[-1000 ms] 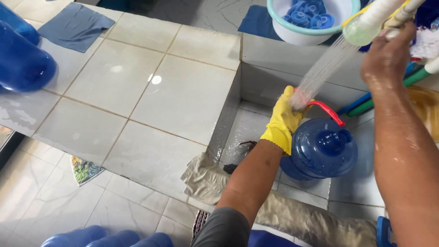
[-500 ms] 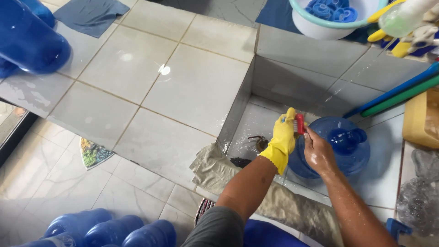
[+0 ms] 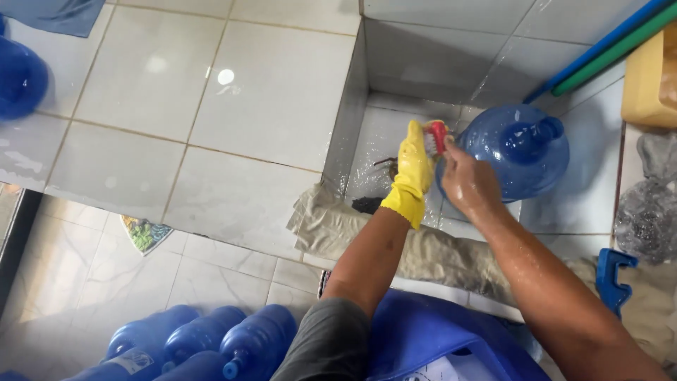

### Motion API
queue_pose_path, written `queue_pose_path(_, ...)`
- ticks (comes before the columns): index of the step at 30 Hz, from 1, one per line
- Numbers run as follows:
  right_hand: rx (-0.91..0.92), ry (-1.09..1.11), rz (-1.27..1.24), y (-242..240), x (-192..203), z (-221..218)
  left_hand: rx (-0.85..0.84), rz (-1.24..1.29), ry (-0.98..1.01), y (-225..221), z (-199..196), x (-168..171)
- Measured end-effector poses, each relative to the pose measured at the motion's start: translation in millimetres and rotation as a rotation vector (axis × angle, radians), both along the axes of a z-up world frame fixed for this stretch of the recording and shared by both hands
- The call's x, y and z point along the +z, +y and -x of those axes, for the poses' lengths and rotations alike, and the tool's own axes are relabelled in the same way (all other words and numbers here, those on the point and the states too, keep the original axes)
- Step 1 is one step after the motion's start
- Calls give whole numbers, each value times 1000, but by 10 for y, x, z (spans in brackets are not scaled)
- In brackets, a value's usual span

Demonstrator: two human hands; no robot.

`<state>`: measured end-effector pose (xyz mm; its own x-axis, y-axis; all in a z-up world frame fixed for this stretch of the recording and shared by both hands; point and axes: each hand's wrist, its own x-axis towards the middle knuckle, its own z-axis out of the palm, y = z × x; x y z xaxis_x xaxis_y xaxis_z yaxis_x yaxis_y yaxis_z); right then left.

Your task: Scrubbing the exterior and interior of a large plastic water jug using a sponge, brush, and water at a washing station.

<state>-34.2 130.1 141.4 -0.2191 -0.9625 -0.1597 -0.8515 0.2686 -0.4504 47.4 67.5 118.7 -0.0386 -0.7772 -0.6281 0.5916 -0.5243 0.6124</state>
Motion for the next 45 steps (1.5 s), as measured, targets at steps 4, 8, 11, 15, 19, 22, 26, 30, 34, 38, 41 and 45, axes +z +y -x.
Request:
queue_pose_path(4, 96, -108, -15, 118, 41, -161, -13, 42, 128, -85, -199, 75)
queue_pose_path(8, 47, 1, 9, 107, 28, -135, -147, 178, -2, 7, -272, 166)
queue_pose_path(11, 92, 32, 71, -47, -17, 24, -74, 95, 108, -127, -184, -318)
queue_pose_path(15, 43, -86, 28, 91, 452, -230, 35, 197, 177, -339, -24, -711)
queue_pose_path(19, 115, -32, 3, 128, 253, -126, 147, 98, 443, -178, -237, -549)
queue_pose_path(22, -34, 2, -103, 46, 205, -97, 138, -21, 460, -165, -206, -416)
queue_pose_path(26, 101, 72, -58, 131, 268, -134, 195, -224, 667, -111, -97, -240)
queue_pose_path(30, -124, -149, -346, -54, 643, -282, -174, 55, 262, -133, -198, -1205)
queue_pose_path(34, 91, -50, -102, 93, 65, -6, 188, -103, 671, -347, -24, -1111)
queue_pose_path(38, -41, -81, -161, -20, 153, -19, -46, -5, 388, -404, 93, -960)
queue_pose_path(41, -39, -128, -130, -77, 511, -15, -141, 78, 255, -522, 213, -680)
queue_pose_path(45, -91, -109, 87, -465, 207, 329, -92, 178, 362, -918, 727, -755)
